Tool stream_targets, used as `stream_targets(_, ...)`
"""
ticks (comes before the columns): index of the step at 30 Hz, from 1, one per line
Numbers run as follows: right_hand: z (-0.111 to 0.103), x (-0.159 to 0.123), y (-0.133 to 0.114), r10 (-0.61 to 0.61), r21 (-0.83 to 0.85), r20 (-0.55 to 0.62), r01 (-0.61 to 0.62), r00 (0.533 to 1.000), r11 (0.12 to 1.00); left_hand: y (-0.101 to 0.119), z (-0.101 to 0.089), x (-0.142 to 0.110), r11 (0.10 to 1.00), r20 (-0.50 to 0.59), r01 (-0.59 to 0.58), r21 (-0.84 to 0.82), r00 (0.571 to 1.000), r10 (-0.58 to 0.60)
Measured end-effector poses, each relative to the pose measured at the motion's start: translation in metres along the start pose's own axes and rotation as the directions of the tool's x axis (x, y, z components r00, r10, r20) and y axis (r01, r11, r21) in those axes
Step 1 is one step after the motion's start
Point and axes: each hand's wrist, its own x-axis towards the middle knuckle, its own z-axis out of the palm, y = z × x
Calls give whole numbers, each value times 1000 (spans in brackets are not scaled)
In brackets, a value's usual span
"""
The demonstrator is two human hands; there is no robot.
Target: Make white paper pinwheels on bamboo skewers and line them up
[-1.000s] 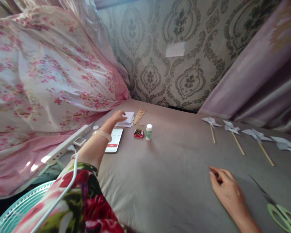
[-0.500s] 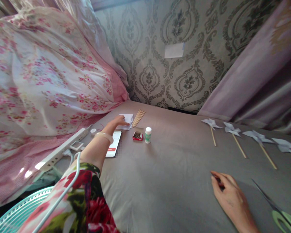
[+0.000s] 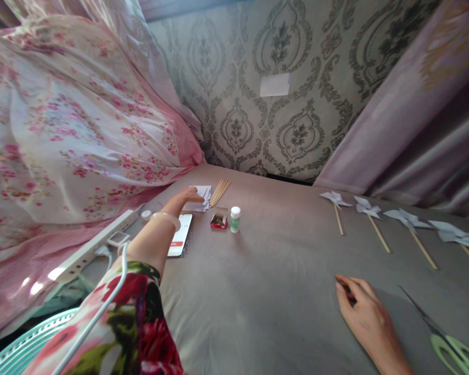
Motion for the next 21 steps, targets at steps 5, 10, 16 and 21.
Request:
stream_targets(5,1,1,0,-18,18,-18,18,1000,1000,1,0,-2,996,-68,11,-88,998,-17)
stream_targets(10,0,1,-2,-2,21,-9,2,1000,1000,-2,9,-15,977,-236,-13,-213,971,-38)
stream_targets(16,0,3,-6,5,64,-22,-3,1000,998,14,-12,-43,905,-566,-5,-425,782,-261)
stream_targets(21,0,4,-5,12,105,-15,-11,1000,994,48,-40,-67,822,-713,-170,-543,611,-344)
